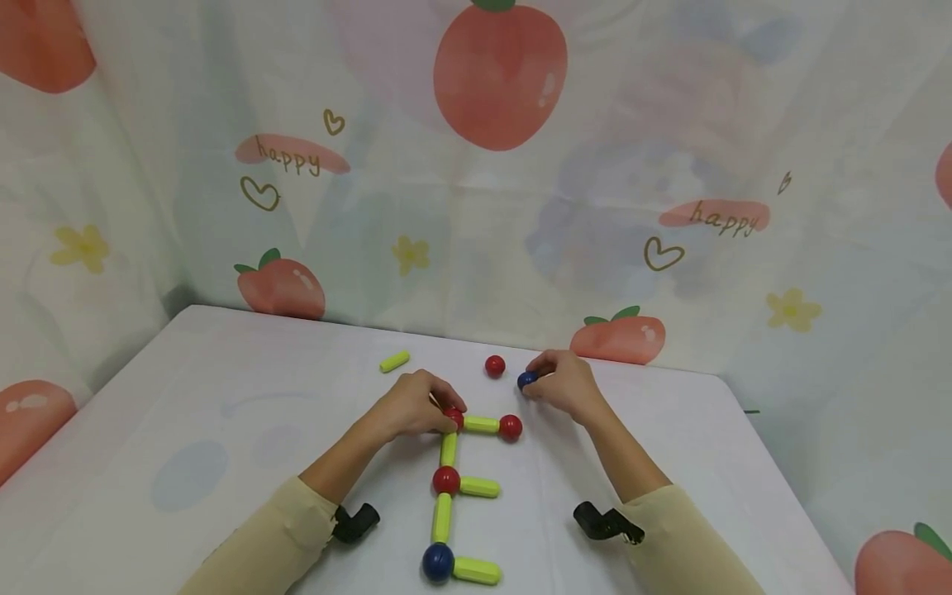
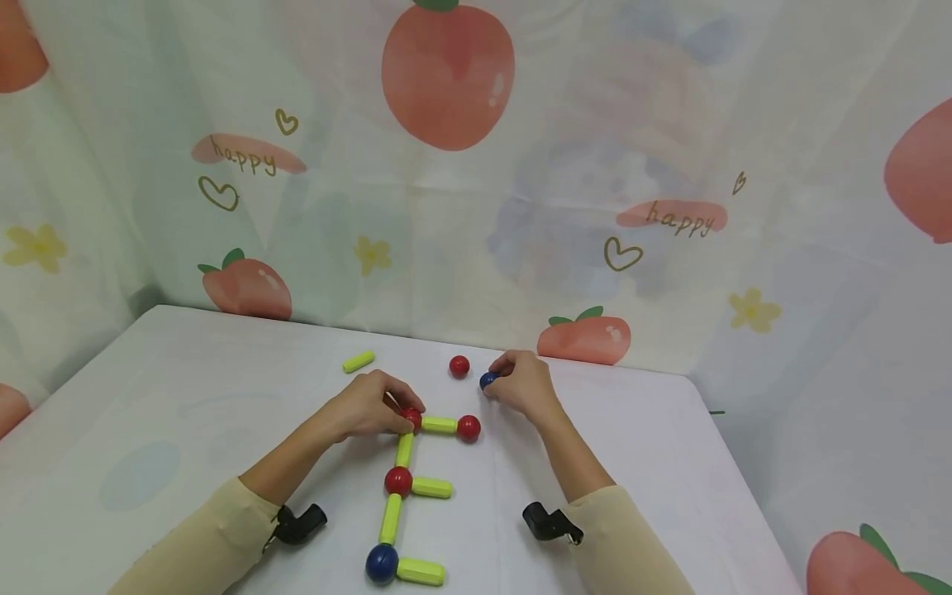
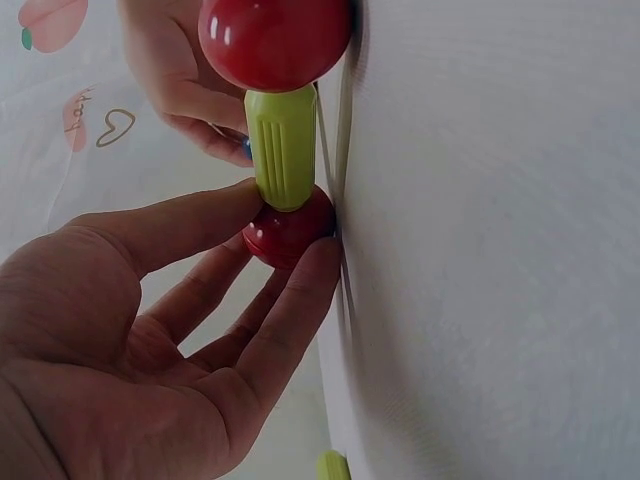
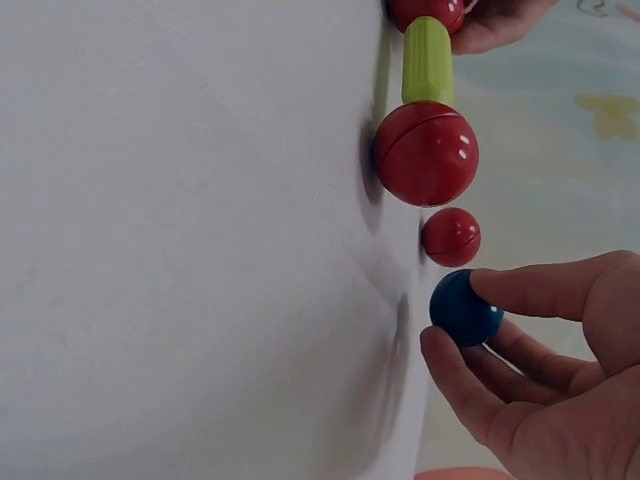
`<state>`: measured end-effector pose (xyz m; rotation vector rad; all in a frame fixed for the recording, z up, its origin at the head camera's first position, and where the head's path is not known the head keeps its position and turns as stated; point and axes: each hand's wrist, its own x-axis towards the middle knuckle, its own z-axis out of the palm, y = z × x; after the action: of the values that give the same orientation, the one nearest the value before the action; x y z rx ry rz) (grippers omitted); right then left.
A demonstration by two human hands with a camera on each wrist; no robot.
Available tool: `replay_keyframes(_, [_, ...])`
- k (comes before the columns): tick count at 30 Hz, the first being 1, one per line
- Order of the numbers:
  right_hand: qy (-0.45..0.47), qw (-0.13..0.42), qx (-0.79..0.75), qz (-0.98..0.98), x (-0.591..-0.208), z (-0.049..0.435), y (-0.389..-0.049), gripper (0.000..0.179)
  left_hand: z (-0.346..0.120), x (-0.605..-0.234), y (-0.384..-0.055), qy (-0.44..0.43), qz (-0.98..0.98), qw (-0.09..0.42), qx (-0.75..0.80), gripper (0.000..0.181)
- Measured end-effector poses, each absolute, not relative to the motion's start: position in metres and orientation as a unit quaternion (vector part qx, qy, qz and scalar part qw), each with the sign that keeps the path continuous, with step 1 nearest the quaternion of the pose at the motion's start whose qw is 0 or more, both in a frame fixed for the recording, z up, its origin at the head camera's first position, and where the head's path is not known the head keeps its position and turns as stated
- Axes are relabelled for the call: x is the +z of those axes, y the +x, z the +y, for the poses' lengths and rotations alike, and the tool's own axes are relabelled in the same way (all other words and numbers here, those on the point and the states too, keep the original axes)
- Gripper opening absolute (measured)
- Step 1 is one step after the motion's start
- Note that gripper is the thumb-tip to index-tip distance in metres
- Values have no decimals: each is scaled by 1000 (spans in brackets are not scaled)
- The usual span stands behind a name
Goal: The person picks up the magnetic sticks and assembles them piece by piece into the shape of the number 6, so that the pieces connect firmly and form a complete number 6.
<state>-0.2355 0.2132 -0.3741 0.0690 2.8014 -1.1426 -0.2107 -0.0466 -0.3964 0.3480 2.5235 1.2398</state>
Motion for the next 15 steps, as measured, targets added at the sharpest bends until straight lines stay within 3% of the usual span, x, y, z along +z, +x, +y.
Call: replay_keyframes(15, [18, 73, -377, 923, -365, 224, -200, 36, -46, -397, -211, 123, 880, 151, 433, 15])
